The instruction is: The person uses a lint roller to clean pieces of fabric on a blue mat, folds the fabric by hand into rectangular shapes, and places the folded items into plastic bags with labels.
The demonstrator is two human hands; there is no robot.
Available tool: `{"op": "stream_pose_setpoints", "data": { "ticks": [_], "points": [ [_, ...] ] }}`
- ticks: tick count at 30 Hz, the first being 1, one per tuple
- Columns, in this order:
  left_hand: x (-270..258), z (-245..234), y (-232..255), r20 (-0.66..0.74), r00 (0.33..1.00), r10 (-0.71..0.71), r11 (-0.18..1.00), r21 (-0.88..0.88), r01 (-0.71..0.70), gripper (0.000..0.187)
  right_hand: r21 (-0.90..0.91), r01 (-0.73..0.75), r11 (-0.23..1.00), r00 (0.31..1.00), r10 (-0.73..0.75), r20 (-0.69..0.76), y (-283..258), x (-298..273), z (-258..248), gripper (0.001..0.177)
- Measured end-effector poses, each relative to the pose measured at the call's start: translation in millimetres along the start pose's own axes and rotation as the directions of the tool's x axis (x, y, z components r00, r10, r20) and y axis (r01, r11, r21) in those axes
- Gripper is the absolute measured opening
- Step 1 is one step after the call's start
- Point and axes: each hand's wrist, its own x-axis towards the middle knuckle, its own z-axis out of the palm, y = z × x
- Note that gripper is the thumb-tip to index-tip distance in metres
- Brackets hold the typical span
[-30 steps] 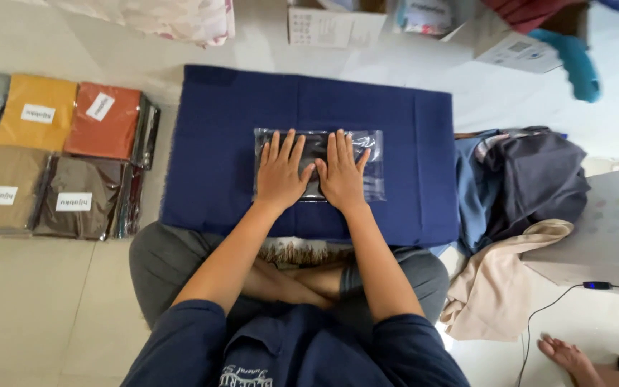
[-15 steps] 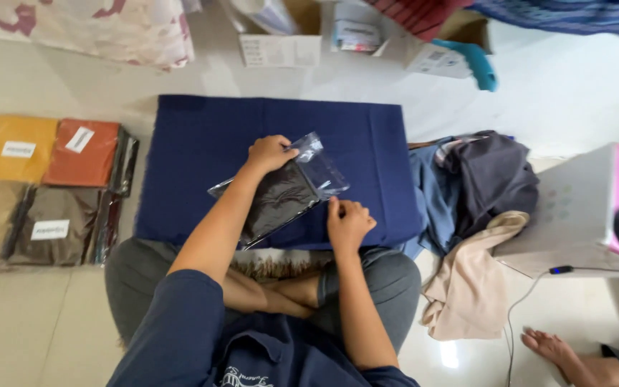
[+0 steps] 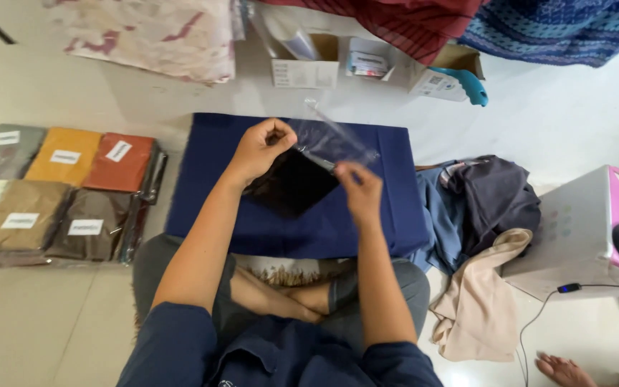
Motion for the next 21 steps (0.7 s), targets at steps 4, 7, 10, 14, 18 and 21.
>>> {"op": "stream_pose_setpoints", "data": {
  "ticks": [4, 7, 10, 14, 18, 21],
  "points": [
    [-20.4, -7.6, 18.6, -0.113, 0.981, 0.156, 0.982, -0.094, -0.167, 0.016, -0.139, 0.314, 0.939, 0.949, -0.314, 0.027, -75.4, 16.3, 2.9, 0.004],
    [-39.3, -15.0, 30.2, -0.19, 0.955, 0.228, 0.956, -0.141, -0.256, 0.033, -0.291, 0.354, 0.889, 0.93, -0.367, 0.012, -80.0, 19.0, 0.1, 0.009],
    [-68.5, -14.9, 53.3, -0.286, 0.927, 0.24, 0.964, -0.038, -0.262, 0.03, -0.351, 0.389, 0.852, 0.913, -0.408, 0.022, -104.1, 7.0, 5.1, 0.009],
    [-85.0, -13.8, 36.4, -0.39, 0.9, 0.195, 0.981, 0.057, -0.188, 0.046, -0.383, 0.46, 0.801, 0.877, -0.477, 0.057, -110.1, -9.3, 9.8, 0.005],
    [-97.6, -11.8, 32.3, -0.401, 0.911, 0.1, 0.987, -0.077, -0.143, 0.051, -0.383, 0.46, 0.801, 0.884, -0.455, 0.109, -112.8, -23.0, 5.0, 0.004],
    [-99.6, -15.5, 38.0, -0.417, 0.902, 0.108, 0.991, -0.024, -0.129, 0.048, -0.326, 0.409, 0.852, 0.912, -0.384, 0.142, -113.8, -29.6, 9.7, 0.007]
  ]
}}
